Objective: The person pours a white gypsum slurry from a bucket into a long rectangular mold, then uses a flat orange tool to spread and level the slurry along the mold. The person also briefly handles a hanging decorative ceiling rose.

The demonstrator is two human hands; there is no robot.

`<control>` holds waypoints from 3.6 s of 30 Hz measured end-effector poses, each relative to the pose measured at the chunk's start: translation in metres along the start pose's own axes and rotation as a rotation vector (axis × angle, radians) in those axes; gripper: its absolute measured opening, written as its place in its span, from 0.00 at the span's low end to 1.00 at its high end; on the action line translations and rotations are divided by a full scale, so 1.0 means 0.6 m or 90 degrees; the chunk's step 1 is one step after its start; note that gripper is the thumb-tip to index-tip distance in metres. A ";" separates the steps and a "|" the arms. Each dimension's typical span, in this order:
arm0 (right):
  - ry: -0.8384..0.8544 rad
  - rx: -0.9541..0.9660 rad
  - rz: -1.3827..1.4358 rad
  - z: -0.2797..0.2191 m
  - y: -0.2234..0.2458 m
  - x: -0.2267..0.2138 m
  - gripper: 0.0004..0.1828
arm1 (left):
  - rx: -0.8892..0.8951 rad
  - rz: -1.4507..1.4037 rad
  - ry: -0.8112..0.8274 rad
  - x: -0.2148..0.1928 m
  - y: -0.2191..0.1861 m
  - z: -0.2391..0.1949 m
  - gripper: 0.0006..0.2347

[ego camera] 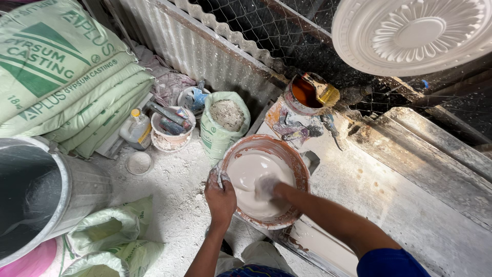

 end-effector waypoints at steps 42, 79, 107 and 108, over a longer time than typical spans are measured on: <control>-0.152 -0.052 -0.093 -0.132 0.098 -0.002 0.16 | -0.009 -0.004 -0.007 0.005 0.022 0.002 0.16; -0.707 0.058 0.618 -0.333 -0.099 0.021 0.15 | 0.246 0.360 0.042 -0.044 0.101 0.060 0.20; -0.530 -0.363 0.730 -0.225 -0.219 0.132 0.18 | 0.069 0.432 -0.099 0.060 -0.009 -0.089 0.13; -0.495 -0.331 0.721 -0.225 -0.224 0.132 0.20 | 0.047 0.429 -0.113 0.064 -0.012 -0.095 0.13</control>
Point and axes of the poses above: each hand's wrist, its own z-axis towards the middle knuckle, its own x-axis out of the palm, y = z × x, the point moved 2 cm from there along z, towards the middle knuckle, and after that the axes turned 5 degrees about y, right-handed, at the moved point
